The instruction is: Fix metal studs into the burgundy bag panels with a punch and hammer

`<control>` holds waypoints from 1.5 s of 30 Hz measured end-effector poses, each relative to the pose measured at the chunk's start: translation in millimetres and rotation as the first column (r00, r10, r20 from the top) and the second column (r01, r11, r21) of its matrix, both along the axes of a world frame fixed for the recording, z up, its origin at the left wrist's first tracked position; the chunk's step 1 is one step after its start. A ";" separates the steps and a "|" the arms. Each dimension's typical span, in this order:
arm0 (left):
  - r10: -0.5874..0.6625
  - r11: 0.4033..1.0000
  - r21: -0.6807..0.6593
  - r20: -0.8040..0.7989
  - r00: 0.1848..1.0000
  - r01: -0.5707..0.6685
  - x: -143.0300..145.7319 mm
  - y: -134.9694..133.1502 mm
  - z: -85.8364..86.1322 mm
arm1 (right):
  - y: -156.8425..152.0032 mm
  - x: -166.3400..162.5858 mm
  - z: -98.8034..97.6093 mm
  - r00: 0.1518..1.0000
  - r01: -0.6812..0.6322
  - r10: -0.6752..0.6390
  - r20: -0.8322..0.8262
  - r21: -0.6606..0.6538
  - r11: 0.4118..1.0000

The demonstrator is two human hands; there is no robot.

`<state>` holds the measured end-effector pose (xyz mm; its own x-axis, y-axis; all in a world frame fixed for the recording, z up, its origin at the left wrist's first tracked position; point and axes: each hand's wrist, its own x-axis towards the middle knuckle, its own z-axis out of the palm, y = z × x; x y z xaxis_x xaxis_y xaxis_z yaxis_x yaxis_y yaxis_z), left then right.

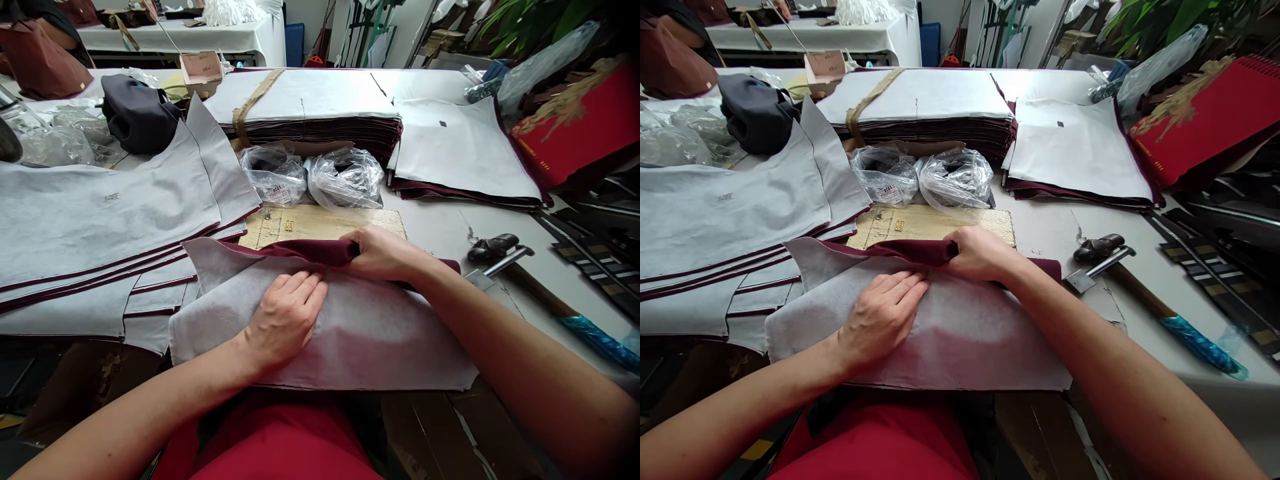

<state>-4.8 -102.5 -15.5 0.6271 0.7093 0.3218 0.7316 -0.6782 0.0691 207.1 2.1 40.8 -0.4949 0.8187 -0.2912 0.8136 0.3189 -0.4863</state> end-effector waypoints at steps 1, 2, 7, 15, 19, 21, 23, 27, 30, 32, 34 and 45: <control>-0.001 1.000 -0.013 0.010 1.000 0.001 -0.4 0.7 0.7 | -0.6 -0.6 -0.1 1.000 0.003 -0.003 0.006 0.009 1.000; 0.005 1.000 -0.031 0.019 1.000 -0.005 -0.5 0.9 1.6 | -1.3 -0.9 -0.1 1.000 0.002 -0.003 0.008 0.015 1.000; 0.110 0.987 -0.120 0.006 0.994 -0.109 3.1 -0.6 8.0 | -4.0 1.8 1.2 0.997 -0.006 0.004 -0.082 -0.025 1.000; 0.113 0.989 -0.094 -0.018 0.993 -0.114 4.5 -0.9 6.2 | -4.4 0.7 -2.2 0.999 -0.014 0.014 -0.052 0.009 1.000; 0.107 0.993 -0.055 0.016 0.994 -0.106 4.8 -1.1 1.6 | -0.9 -5.8 -7.1 0.998 0.040 -0.039 -0.056 0.002 0.999; 0.104 0.993 -0.053 -0.005 0.995 -0.104 5.7 -1.0 2.2 | 1.0 -4.6 -6.8 0.997 0.062 -0.062 -0.044 0.012 0.998; 0.116 0.991 -0.065 -0.030 0.993 -0.117 6.7 -0.6 4.1 | -0.1 5.3 -3.0 0.995 0.040 -0.040 -0.092 0.002 0.999; 0.152 0.985 -0.074 -0.042 0.987 -0.155 7.5 0.0 5.7 | -23.0 53.3 8.7 0.932 0.361 -0.357 -0.054 0.200 0.911; 0.136 0.989 -0.054 -0.029 0.990 -0.137 7.0 0.3 3.2 | -52.5 95.5 7.5 0.550 0.660 -0.795 0.255 0.450 0.601; 0.116 0.992 -0.037 -0.017 0.993 -0.116 6.7 0.3 1.6 | -69.0 116.6 -0.9 0.384 0.722 -0.848 0.364 0.454 0.522; 0.101 0.994 -0.031 -0.008 0.995 -0.102 6.6 0.2 1.1 | -79.9 130.8 -12.8 0.376 0.751 -0.855 0.358 0.423 0.507; 0.097 0.995 -0.022 0.184 0.978 -0.094 -1.2 -3.5 -7.8 | -112.3 146.2 -33.0 -0.184 0.824 -0.536 -0.824 -0.427 0.373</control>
